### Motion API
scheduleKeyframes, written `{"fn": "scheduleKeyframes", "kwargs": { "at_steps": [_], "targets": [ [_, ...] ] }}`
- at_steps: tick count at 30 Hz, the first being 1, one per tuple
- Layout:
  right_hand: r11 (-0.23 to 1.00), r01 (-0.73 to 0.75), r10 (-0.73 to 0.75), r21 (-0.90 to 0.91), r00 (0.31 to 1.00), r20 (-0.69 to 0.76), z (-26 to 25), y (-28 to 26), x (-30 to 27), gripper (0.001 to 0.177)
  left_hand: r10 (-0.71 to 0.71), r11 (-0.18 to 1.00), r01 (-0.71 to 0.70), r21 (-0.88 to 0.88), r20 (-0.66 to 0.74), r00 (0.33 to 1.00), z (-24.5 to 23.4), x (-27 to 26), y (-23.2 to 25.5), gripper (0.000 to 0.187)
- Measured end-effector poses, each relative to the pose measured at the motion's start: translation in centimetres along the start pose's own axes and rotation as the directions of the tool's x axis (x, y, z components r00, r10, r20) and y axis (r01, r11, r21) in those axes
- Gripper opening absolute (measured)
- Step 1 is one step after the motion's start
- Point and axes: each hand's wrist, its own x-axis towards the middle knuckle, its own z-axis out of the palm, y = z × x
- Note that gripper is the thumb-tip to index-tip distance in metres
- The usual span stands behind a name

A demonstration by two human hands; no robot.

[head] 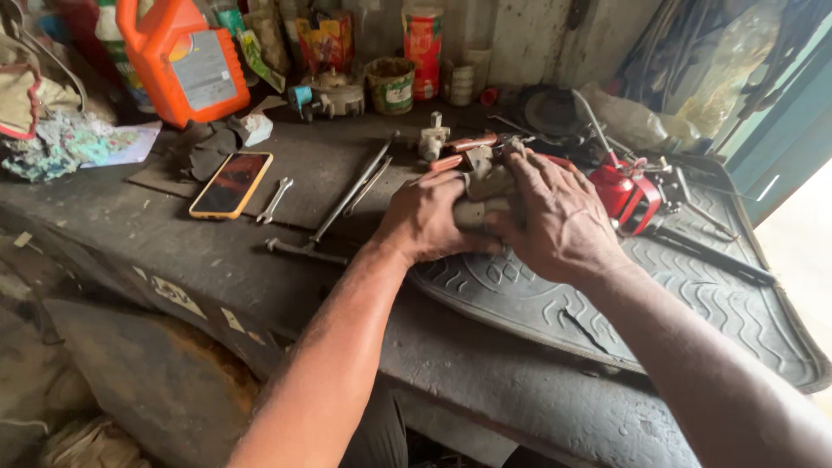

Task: The person works on an alternator by removing and tightening screws using a screwdriver. The person handles the alternator and its components, wipes a part with a cloth, and applies lubricant from a small red container.

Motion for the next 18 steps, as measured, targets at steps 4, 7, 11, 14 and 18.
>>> {"fn": "scheduleKeyframes", "kwargs": {
  "at_steps": [4,7,11,14,18],
  "targets": [
    [0.994,-0.104,0.105,-0.043,0.994,0.01,1.0,-0.3,-1.4,0.056,-0.118,0.993,0.117,0.023,0.085,0.989,-1.2,-0.7,1.7,0.084],
    [0.967,-0.201,0.216,-0.157,0.973,0.084,-1.2,-0.5,-1.9,0.049,0.133,0.991,-0.129,0.036,-0.11,0.985,-1.6,-0.1,2.0,0.084],
    [0.969,-0.171,0.203,-0.176,0.962,0.183,-3.3,-1.5,-3.8,0.02,-0.103,0.994,0.106,-0.04,0.058,0.993,-1.4,-0.5,2.0,0.084],
    [0.964,0.121,-0.126,-0.236,0.992,-0.007,-3.8,-2.8,-5.8,0.046,-0.08,0.992,0.081,-0.095,0.017,0.997,-0.9,-0.8,1.9,0.086],
    [0.997,0.028,-0.019,-0.065,0.989,0.144,-5.2,-5.3,-7.7,0.036,0.118,0.991,-0.108,0.077,-0.132,0.984,-0.5,-1.2,1.9,0.089]
  ]
}}
